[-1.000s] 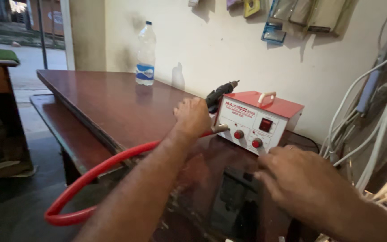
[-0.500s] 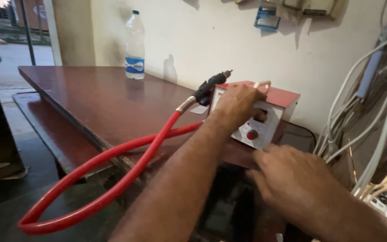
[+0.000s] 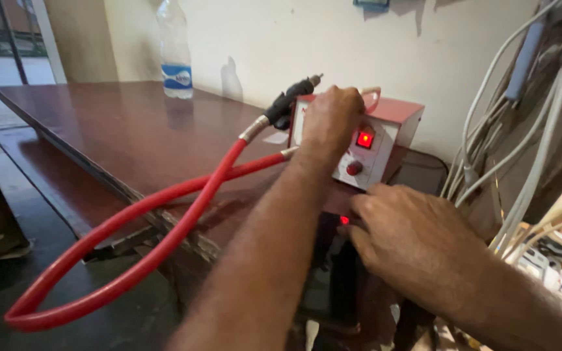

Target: The person holds a small green circuit board and uses a hot air gun to apply heat to specific components. The person directs the hot air nozzle with one hand while stabilizing the board with the other, focusing on a small area.

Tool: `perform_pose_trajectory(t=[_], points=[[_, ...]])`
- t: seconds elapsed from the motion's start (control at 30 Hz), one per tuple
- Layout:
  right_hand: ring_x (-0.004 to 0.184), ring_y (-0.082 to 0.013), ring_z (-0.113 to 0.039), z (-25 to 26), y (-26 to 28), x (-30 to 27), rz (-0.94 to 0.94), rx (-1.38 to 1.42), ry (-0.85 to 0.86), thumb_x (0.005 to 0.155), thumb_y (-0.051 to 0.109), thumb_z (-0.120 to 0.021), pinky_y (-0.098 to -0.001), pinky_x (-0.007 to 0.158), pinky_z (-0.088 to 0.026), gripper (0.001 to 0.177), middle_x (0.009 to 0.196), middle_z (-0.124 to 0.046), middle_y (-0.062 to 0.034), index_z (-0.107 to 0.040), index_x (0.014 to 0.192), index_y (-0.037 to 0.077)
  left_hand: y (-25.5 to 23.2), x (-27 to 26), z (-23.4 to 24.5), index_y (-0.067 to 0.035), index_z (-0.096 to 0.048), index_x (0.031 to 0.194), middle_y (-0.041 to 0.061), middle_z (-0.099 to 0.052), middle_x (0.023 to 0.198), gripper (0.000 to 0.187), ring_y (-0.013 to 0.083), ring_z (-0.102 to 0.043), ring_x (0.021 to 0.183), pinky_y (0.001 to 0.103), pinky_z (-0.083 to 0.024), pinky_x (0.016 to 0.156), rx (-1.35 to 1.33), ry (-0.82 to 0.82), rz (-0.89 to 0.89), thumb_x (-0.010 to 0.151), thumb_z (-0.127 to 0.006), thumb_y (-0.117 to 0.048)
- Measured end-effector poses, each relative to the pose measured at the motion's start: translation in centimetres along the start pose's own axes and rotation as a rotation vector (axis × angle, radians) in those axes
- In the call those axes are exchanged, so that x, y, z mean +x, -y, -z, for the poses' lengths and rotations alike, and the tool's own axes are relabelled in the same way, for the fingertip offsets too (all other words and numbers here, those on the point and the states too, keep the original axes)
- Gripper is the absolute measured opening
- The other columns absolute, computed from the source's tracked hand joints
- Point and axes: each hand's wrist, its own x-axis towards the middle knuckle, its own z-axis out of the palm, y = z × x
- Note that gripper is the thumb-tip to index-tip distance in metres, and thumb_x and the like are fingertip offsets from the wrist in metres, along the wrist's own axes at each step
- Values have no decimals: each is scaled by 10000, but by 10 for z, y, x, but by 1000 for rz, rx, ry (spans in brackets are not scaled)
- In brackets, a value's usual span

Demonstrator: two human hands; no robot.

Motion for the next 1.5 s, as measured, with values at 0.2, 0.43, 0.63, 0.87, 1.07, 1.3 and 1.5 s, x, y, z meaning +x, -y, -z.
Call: perform_pose_trajectory(t=[0.2,0.43,0.63,0.87,1.07,1.3,1.5], points=[[992,-344,-687,-3,-5,-4,64,56,-135,904,400,-682,-507,881,-533,302,961,-698,-115,-712,923,100,20,-11,3,-91,-778,947,197,-733,866,256,351,-731,836,466,-566,809,-156,-3,-51,892,-792,-341],[976,-347,-677,-13,-8,-6,151,102,-198,912,390,-680,-505,840,-531,312,955,-670,-126,-689,903,78,81,-31,35,-25,-722,1045,155,-714,1051,375,331,-690,978,482,-554,813,605,-71,500,820,-658,-318],[965,-345,-676,-17,-8,-6,182,81,-200,914,394,-685,-500,835,-532,320,955,-666,-130,-683,922,74,104,-30,35,-95,-758,1052,156,-740,1087,234,357,-710,1046,465,-569,869,339,169,530,980,-600,-252],[1046,-358,-628,-13,-5,-8,236,128,-280,868,322,-694,-487,890,-498,319,1078,-641,-167,-652,1014,41,93,-16,49,-124,-745,1019,123,-745,1010,237,311,-731,949,464,-566,809,344,-19,515,1012,-562,-273],[1274,-427,-516,-10,-3,-12,432,155,-677,853,250,-723,-492,1038,-438,567,1359,-527,-285,-552,1291,-66,57,-5,132,-10,-693,981,205,-704,804,516,334,-688,684,518,-535,579,284,-299,535,987,-622,-521],[1381,-399,-497,10,5,-53,668,210,-769,911,170,-730,-501,1157,-420,546,1469,-461,-237,-525,1373,-36,4,-127,259,-59,-638,978,71,-635,755,484,203,-633,678,442,-489,566,-130,-119,432,997,-601,-541],[1362,-300,-555,36,39,-113,541,182,-1045,992,268,-609,-505,1177,-420,372,1397,-592,-105,-541,1326,119,-59,-214,235,-46,-630,1013,98,-641,837,445,219,-641,758,443,-496,636,-405,-125,389,996,-608,-490]])
